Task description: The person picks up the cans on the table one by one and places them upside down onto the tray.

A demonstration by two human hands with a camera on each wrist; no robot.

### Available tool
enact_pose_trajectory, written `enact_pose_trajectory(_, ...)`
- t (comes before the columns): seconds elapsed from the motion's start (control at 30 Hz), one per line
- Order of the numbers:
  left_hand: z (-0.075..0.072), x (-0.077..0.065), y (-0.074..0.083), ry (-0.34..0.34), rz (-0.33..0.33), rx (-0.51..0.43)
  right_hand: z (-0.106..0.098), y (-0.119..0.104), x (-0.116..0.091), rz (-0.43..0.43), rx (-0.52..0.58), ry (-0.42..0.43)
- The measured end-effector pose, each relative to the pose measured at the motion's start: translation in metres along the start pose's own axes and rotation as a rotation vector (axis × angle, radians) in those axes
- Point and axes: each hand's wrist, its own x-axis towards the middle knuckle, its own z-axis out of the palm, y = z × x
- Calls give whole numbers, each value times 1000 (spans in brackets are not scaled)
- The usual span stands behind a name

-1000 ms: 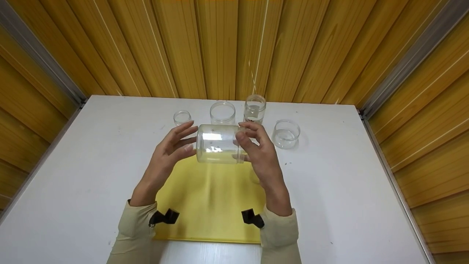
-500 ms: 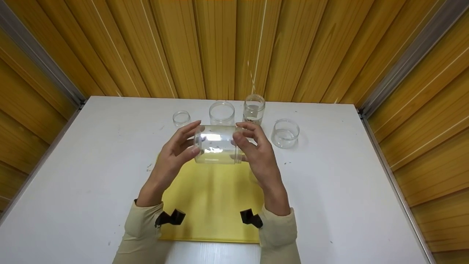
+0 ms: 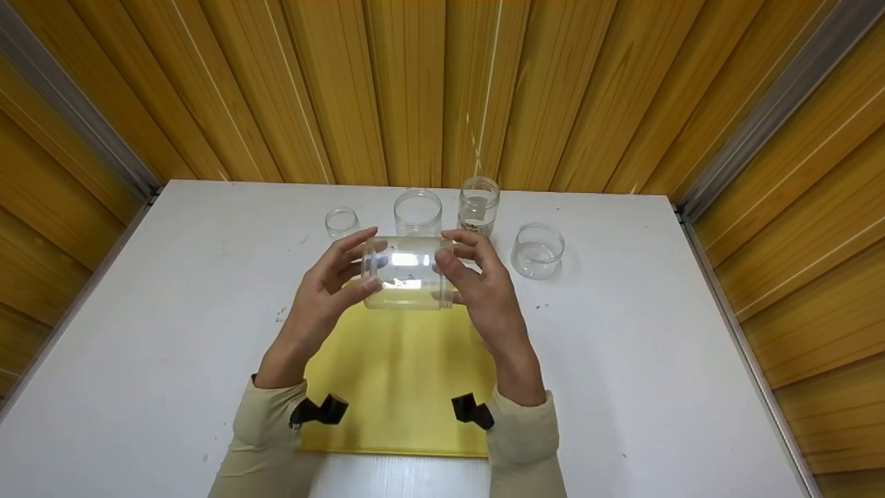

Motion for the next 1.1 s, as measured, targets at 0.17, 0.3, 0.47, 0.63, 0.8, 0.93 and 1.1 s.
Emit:
enact_pose_trajectory(0.17,0,0,-1,1,18,-12,-2,0,0,-9,-22,-15)
enact_pose_trajectory(0.3,-1,0,-2,1,29,-18,-2,1,0,-14,-31,-25)
enact_pose_trajectory(0.47,-3,-2,-4,3,27,-32,-1,0,1,-10,-53,-38)
enact_pose_trajectory(0.63,-4,-4,-4,9,22,-33,-1,-1,1,3,-100,-39)
enact_pose_trajectory(0.8,-4,-4,-3,5,27,-39,-2,-3,-2,5,-151,-53)
enact_pose_trajectory(0.93,-6,-6,-2,1,36,-42,-3,-5,-5,-3,-201,-83)
enact_pose_trajectory(1.1,-8,-6,-4,11,39,-28,-8,-5,-6,-21,-212,-81)
